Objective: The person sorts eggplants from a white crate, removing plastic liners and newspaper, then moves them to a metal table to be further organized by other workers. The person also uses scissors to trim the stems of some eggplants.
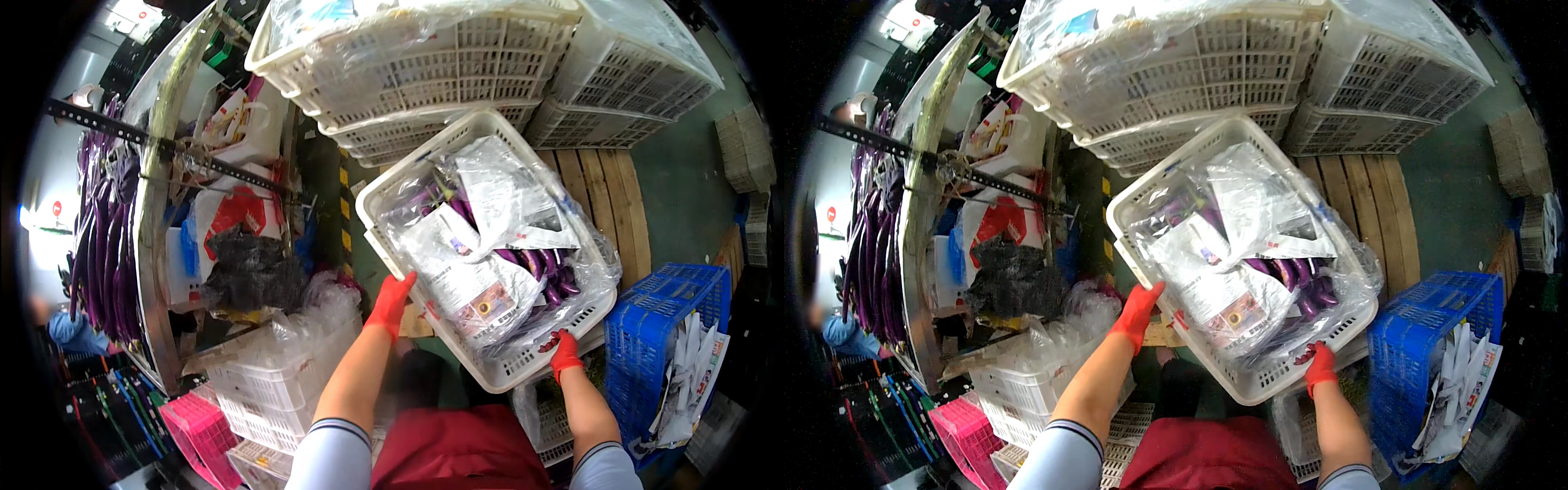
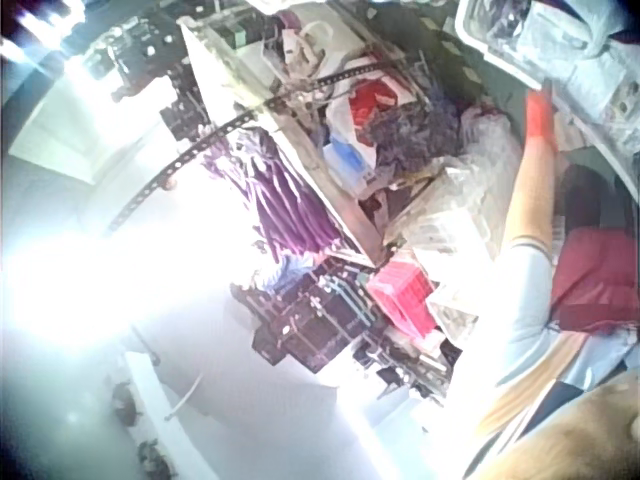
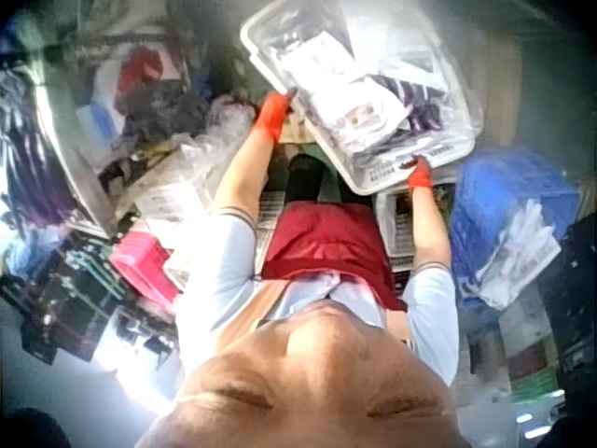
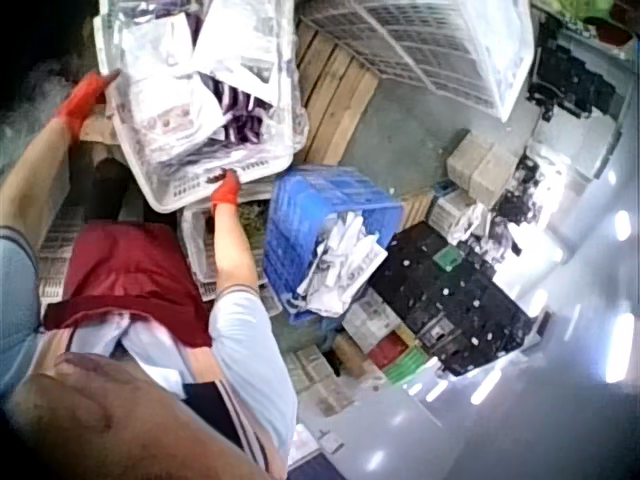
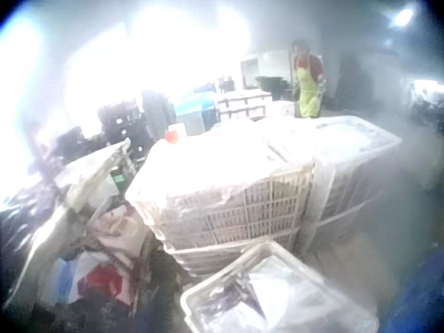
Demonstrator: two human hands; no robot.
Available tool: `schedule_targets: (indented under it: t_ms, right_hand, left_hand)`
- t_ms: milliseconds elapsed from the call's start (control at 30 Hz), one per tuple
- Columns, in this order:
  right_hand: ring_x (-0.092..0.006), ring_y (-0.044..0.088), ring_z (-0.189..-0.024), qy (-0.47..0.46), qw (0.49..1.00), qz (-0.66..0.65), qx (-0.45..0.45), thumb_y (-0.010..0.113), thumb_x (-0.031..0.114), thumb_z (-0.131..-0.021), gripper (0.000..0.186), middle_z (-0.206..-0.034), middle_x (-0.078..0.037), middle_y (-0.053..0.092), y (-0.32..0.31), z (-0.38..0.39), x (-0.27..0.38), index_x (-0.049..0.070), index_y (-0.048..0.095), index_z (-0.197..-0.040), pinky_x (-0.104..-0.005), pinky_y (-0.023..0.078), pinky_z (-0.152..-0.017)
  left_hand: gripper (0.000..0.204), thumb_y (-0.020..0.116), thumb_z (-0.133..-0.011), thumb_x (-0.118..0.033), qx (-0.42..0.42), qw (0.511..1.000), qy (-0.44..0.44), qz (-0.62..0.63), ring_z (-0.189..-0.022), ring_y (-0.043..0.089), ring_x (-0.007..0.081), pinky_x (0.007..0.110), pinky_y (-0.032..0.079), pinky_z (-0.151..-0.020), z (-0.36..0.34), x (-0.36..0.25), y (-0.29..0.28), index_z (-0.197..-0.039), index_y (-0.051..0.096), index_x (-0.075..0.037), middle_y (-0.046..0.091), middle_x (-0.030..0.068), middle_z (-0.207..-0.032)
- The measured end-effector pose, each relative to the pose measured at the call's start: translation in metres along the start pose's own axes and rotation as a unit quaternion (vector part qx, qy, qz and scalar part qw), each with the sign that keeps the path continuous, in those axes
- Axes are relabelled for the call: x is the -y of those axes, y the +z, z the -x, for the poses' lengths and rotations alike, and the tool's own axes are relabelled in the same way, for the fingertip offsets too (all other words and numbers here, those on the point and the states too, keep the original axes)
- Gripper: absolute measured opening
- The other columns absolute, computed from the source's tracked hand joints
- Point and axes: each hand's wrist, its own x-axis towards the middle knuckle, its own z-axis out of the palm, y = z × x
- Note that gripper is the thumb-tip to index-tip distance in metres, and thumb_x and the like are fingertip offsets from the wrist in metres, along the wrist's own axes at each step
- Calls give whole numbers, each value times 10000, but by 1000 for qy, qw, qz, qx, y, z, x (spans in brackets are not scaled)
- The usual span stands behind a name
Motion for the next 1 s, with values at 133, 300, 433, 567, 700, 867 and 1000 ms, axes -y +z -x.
schedule_targets:
  t_ms: [133,300,433,567,700,867,1000]
  right_hand:
    - [-227,399,-482,11,1000,-5,-6,498,253,-871,220,-645,-47,401,0,3,8,41,506,-814,-490,451,-531]
    - [-267,445,-451,1,999,32,16,497,181,-840,139,-635,-75,430,-11,-21,22,42,494,-829,-505,483,-487]
    - [-281,473,-409,-38,991,121,44,526,254,-859,242,-588,-85,462,-25,-44,68,19,528,-800,-455,483,-422]
    - [-292,474,-407,-78,963,252,53,575,290,-838,324,-552,-114,461,-12,-65,133,-23,526,-767,-418,454,-409]
    - [-266,473,-386,-106,938,330,28,601,279,-830,346,-521,-116,477,36,-53,174,-35,535,-702,-383,407,-347]
    - [-254,450,-321,-147,917,370,-21,622,255,-805,326,-489,-118,489,34,-87,176,-38,573,-673,-373,393,-317]
    - [-252,483,-331,-148,921,361,-3,625,316,-816,374,-513,-118,511,29,-73,172,-34,598,-686,-356,404,-331]
  left_hand:
    - [393,595,-836,-273,-81,995,-30,-42,-876,559,233,357,445,-743,-9,-4,16,-1130,528,-22,589,124,-969]
    - [306,581,-829,-188,-115,993,7,6,-633,603,256,375,486,-540,-55,79,-6,-1081,507,-29,600,121,-823]
    - [376,610,-827,-175,-99,986,-17,134,-820,599,239,358,495,-663,10,97,21,-1133,512,20,601,136,-954]
    - [403,634,-846,-162,-108,952,6,286,-855,598,244,358,505,-734,60,170,50,-1179,481,8,589,97,-1020]
    - [557,680,-841,-246,-55,929,-216,295,-866,613,208,319,505,-749,111,175,68,-1274,417,-14,587,91,-1098]
    - [303,651,-861,-222,74,979,-169,-87,-917,623,218,338,503,-773,139,108,19,-1086,594,-27,641,95,-1005]
    - [493,680,-803,-165,-225,853,326,-341,-1059,579,299,358,441,-905,82,6,-38,-1223,510,30,602,221,-1105]
